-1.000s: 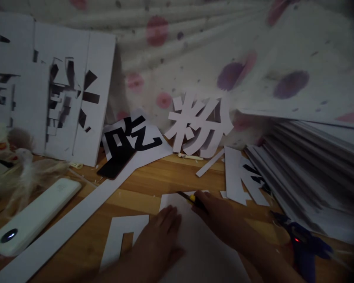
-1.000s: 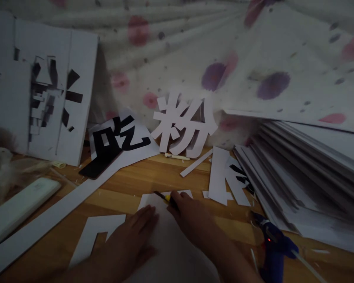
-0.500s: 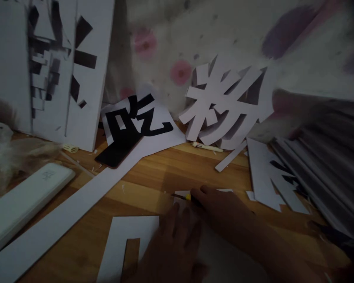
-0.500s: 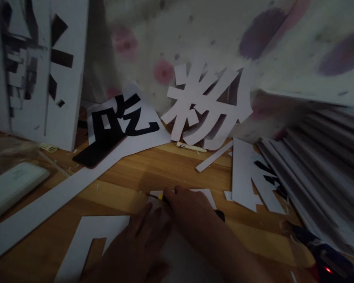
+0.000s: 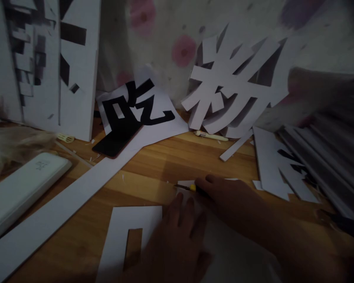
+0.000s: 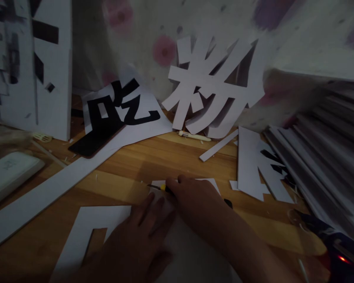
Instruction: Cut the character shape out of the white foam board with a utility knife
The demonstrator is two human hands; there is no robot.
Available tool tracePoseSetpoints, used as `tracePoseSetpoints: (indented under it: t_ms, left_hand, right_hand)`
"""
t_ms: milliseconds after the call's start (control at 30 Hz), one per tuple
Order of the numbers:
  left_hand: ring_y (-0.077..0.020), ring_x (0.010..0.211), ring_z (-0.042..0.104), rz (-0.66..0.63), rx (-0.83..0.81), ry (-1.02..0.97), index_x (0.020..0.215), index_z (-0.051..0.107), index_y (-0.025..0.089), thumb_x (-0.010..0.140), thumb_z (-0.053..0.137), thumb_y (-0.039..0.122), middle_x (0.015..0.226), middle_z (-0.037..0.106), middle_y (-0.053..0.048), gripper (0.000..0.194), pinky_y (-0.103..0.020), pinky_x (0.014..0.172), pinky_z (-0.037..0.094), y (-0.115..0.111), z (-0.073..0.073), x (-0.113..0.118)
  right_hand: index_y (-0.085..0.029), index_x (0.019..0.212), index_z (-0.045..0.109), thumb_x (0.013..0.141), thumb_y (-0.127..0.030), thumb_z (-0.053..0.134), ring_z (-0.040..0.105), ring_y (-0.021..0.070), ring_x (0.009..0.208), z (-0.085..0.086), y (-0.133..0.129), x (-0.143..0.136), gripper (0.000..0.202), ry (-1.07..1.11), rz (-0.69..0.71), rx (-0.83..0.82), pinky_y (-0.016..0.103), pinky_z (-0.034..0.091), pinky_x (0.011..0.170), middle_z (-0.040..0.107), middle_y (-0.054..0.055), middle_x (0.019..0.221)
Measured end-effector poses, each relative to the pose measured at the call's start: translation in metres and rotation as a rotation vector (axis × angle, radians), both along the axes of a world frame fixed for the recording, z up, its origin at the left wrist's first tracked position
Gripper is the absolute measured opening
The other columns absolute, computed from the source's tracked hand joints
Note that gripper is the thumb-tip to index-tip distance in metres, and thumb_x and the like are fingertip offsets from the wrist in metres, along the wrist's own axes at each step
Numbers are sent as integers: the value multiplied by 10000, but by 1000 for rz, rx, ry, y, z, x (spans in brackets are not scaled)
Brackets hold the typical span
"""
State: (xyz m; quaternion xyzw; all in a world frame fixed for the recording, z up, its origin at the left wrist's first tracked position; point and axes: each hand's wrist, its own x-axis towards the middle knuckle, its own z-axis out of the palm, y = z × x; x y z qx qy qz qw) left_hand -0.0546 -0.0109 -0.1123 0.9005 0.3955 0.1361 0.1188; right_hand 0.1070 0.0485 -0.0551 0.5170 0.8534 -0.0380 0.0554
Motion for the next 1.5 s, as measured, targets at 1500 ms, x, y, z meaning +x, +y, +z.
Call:
tracePoseSetpoints:
  t_ms: [1500]
  left_hand:
    - [-400, 1210, 389, -18, 38, 154, 1279, 441, 86, 788, 529, 504, 1305, 458, -213, 651, -476, 883, 471, 3, 21, 1]
  right_hand:
    - [-225, 819, 523, 810, -200, 441, 542, 142, 484, 29, 12, -10, 86, -115, 151, -41, 261, 176, 427, 618, -14, 643]
